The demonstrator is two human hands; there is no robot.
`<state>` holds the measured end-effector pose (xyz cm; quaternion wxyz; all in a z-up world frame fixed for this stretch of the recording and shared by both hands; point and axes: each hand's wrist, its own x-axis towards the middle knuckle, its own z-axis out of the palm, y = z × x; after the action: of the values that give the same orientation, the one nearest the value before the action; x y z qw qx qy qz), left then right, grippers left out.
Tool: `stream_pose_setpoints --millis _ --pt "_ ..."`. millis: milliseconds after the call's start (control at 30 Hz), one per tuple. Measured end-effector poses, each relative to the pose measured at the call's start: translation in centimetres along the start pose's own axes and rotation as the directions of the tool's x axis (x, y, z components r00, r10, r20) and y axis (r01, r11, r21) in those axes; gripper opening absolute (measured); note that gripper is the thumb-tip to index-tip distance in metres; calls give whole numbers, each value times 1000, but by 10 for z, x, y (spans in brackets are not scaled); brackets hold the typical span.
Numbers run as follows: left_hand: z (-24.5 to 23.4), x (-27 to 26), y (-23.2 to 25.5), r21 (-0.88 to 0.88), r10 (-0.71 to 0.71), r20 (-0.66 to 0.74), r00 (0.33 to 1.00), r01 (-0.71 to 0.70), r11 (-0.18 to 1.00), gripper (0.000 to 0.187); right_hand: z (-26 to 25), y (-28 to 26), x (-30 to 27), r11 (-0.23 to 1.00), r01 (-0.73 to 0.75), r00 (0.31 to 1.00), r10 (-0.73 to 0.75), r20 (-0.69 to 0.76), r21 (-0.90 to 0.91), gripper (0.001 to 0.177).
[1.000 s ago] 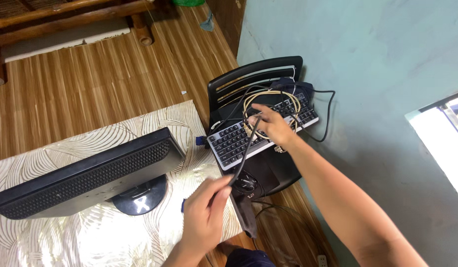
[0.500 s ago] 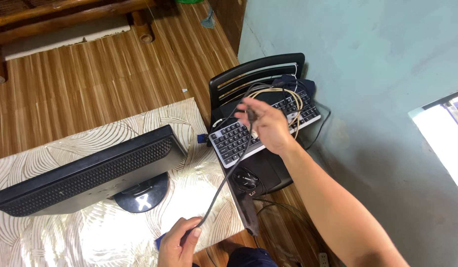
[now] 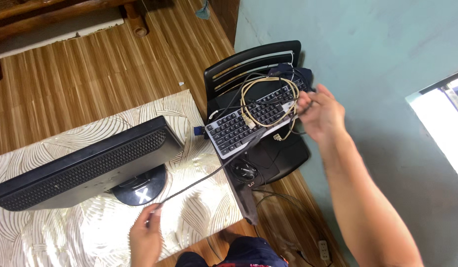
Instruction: The person moves a monitor onto a table, connects a VGA cable to the back of the monitor, and places a keyboard on the table. The person then connects the keyboard cable to the computer tower.
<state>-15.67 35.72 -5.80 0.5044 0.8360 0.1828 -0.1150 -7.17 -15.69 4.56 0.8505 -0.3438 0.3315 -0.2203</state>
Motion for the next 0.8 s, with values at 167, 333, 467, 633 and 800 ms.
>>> stream_pose_setpoints --millis 167,333,467,633,800 --pt "-23 14 -11 -70 201 -178 963 -216 974 21 -66 -13 7 983 -53 999 52 -13 -174 7" --pt "-19 13 -16 -161 174 -222 959 -212 964 20 -114 -2 3 980 -193 969 182 -166 -53 14" --pt "-7 12 -1 -505 -120 6 993 107 857 18 -118 -13 -27 993 -103 994 104 -13 48 19" --pt "19 0 58 -494 -78 315 946 233 838 21 -78 -37 -97 962 267 962 -262 73 -57 26" --pt "74 -16 146 -508 85 522 849 230 830 16 -43 -4 -159 868 446 872 -366 324 -220 23"
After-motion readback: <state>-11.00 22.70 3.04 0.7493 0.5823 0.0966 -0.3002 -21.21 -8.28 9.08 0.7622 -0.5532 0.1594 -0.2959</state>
